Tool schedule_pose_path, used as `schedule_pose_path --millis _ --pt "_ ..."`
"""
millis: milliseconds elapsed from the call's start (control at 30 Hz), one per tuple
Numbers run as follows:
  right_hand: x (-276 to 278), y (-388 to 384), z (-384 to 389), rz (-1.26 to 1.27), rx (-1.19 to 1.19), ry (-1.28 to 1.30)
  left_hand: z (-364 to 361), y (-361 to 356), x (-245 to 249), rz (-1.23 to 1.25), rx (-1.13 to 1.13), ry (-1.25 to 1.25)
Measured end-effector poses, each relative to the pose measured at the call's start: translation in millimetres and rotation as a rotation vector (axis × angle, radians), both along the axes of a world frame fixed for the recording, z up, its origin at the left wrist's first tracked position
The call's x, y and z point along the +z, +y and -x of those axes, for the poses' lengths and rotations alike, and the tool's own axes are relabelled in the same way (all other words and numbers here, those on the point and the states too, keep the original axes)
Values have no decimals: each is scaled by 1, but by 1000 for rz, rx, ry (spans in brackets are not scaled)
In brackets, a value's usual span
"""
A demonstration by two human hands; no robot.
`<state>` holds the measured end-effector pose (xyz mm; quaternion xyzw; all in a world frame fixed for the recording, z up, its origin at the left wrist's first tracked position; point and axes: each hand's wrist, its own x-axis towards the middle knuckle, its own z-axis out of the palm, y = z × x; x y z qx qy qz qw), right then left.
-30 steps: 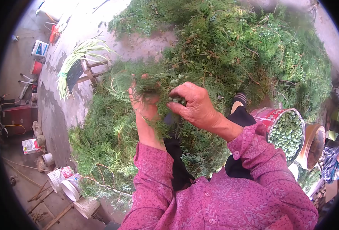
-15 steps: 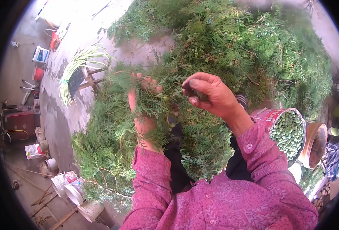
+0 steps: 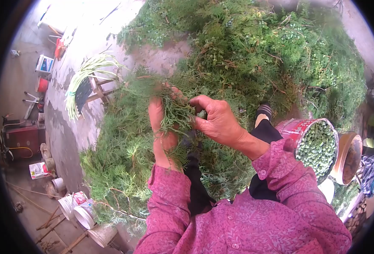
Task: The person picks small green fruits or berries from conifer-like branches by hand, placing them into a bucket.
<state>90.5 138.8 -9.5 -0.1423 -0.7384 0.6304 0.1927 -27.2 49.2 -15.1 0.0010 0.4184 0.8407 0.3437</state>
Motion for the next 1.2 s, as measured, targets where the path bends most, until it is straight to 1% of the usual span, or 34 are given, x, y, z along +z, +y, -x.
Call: schedule_pose_path --millis 33,100,167,233,267,333,367,433,467,533,567,600,633,667,700,733,767,800,833,867,933,967,1000,1067,1100,1133,1167,1200 --pt "2 0 0 89 -10 -32 0 0 0 0 0 0" --pt "0 1 1 86 -8 -42 -1 0 3 110 21 54" --pt "-1 4 1 84 -5 -53 -3 0 6 88 7 47" --pt "-1 6 1 9 107 -34 -3 0 6 68 -8 41" --pt "-2 6 1 9 107 -34 -3 -1 5 68 -9 43" --pt "-4 6 2 160 208 62 -2 -2 4 67 -10 44" --pt "-2 6 1 159 208 62 -2 -3 3 38 -23 37" --pt "5 8 -1 466 323 -129 -2 -3 3 7 -36 29" --pt "5 9 -1 463 324 -131 -3 -3 4 27 -25 34" --pt "7 8 -1 696 350 -186 -2 -5 0 44 -10 39" --pt "7 8 -1 693 352 -187 3 -6 -8 -44 -54 16" --pt "7 8 -2 750 406 -226 6 -5 -12 -131 -100 -6" --pt "8 7 -4 805 457 -264 7 -5 -14 -135 -101 -5" --pt "7 6 -4 800 450 -263 7 -3 -15 -122 -65 -49" --pt "4 6 -5 910 411 -274 6 -2 -16 -108 -34 -93" --pt "2 5 -8 1019 364 -280 5 -2 -19 -116 -51 -95" --pt "0 5 -14 1010 342 -273 5 -2 -25 -96 -37 -96" --pt "-2 6 -24 1012 377 -285 7 0 -30 -80 -28 -98" --pt "-4 7 -36 1010 400 -296 10 -15 -35 -87 -131 45" --pt "-6 3 -51 990 341 -284 7 -32 -38 -107 -246 185" --pt "-3 -3 -95 1000 131 -339 -24 -21 0 119 78 -57" --pt "10 2 -122 945 -23 -301 -19 -26 -20 58 6 19" --pt "20 9 -156 929 -112 -287 -8 -32 -42 -2 -53 89" --pt "36 29 -230 912 -614 -18 -10 -34 -47 -57 -170 103" --pt "40 38 -267 781 -822 -4 -9 -35 -54 -73 -218 92" --pt "39 45 -305 648 -1016 4 -8 -39 -65 -29 -248 75" --pt "33 49 -341 563 -1144 5 -12 -38 -68 15 -268 67" --pt "24 53 -373 480 -1263 7 -35 -35 -52 6 -291 72"
